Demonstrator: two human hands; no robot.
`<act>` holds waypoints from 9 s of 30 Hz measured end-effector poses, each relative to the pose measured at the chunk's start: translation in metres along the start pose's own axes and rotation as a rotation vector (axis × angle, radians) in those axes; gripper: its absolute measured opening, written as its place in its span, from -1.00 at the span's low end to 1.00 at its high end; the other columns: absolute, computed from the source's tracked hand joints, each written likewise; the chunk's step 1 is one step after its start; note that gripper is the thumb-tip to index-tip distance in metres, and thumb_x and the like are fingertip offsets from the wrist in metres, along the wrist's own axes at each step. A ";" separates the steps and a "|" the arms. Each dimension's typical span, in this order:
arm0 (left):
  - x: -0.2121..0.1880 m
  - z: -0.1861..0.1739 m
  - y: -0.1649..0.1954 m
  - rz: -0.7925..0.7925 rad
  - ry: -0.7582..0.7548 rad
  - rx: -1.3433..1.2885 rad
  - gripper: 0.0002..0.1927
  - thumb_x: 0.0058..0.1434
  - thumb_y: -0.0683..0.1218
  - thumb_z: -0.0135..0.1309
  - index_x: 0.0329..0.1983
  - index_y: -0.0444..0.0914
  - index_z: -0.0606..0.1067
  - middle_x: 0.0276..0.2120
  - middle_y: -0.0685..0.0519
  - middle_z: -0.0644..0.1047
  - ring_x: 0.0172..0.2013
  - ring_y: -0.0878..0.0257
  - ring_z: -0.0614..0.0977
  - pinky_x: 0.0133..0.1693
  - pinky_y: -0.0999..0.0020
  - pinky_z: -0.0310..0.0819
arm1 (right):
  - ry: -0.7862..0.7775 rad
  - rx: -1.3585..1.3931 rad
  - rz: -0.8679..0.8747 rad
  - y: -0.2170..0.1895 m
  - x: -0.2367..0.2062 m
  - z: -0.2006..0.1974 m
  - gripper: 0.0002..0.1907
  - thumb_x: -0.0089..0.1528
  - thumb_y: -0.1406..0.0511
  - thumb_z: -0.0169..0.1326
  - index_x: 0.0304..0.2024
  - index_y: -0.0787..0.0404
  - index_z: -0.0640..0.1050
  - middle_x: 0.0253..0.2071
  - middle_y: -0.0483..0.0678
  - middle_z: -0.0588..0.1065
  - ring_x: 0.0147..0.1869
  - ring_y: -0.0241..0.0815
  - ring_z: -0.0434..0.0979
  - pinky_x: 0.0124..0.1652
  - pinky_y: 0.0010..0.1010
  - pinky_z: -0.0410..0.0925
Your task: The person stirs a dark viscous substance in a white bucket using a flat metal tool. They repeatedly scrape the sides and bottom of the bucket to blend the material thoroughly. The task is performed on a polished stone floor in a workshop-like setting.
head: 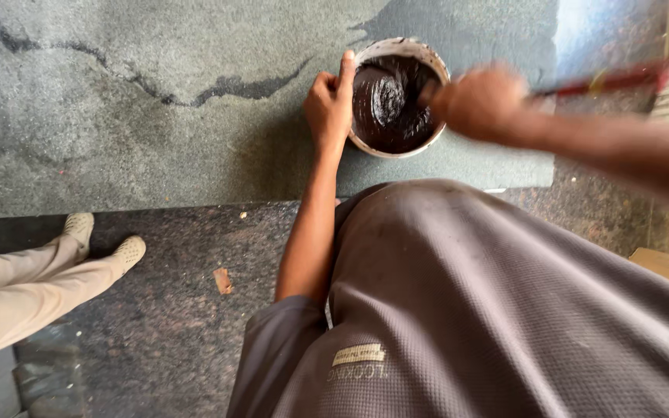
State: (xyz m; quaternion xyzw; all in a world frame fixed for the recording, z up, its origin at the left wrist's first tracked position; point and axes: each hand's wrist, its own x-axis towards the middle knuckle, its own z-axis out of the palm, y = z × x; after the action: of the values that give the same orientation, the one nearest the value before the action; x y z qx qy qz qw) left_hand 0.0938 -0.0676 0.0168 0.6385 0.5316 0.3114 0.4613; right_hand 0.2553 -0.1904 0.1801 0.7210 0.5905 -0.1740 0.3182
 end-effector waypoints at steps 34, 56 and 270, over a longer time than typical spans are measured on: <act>-0.001 0.001 0.006 0.052 0.035 -0.014 -0.29 0.16 0.47 -0.01 -0.60 -0.25 0.45 -0.66 0.01 0.53 -0.55 0.14 0.60 -0.38 0.19 0.50 | 0.079 -0.035 -0.129 0.006 0.007 0.039 -0.71 0.54 0.20 -0.22 0.00 -0.02 0.58 -0.54 -0.11 0.55 -0.64 -0.36 0.39 -0.69 -0.47 0.29; 0.002 0.004 -0.001 0.015 0.035 -0.009 -0.32 0.17 0.46 0.01 -0.61 -0.23 0.45 -0.64 0.04 0.52 -0.55 0.21 0.56 -0.38 0.24 0.47 | 0.938 0.208 -0.574 0.013 0.025 0.045 -0.64 0.32 -0.20 -0.11 0.02 -0.46 0.60 -0.42 -0.43 0.60 -0.62 -0.39 0.52 -0.68 -0.34 0.36; -0.005 -0.014 -0.011 0.066 0.028 -0.079 -0.41 0.27 0.35 0.07 -0.55 -0.21 0.43 -0.61 0.17 0.40 -0.54 0.37 0.41 -0.45 0.39 0.30 | 0.077 1.169 0.205 0.087 -0.058 0.128 -0.43 0.38 -0.10 0.13 -0.32 0.27 0.66 -0.64 -0.05 0.46 -0.64 -0.30 0.36 -0.61 -0.41 0.23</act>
State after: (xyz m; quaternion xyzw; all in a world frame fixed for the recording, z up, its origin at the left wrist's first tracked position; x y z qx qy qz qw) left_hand 0.0753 -0.0689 0.0123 0.6324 0.5040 0.3560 0.4683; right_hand 0.3410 -0.3269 0.1442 0.8358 0.3354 -0.4123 -0.1379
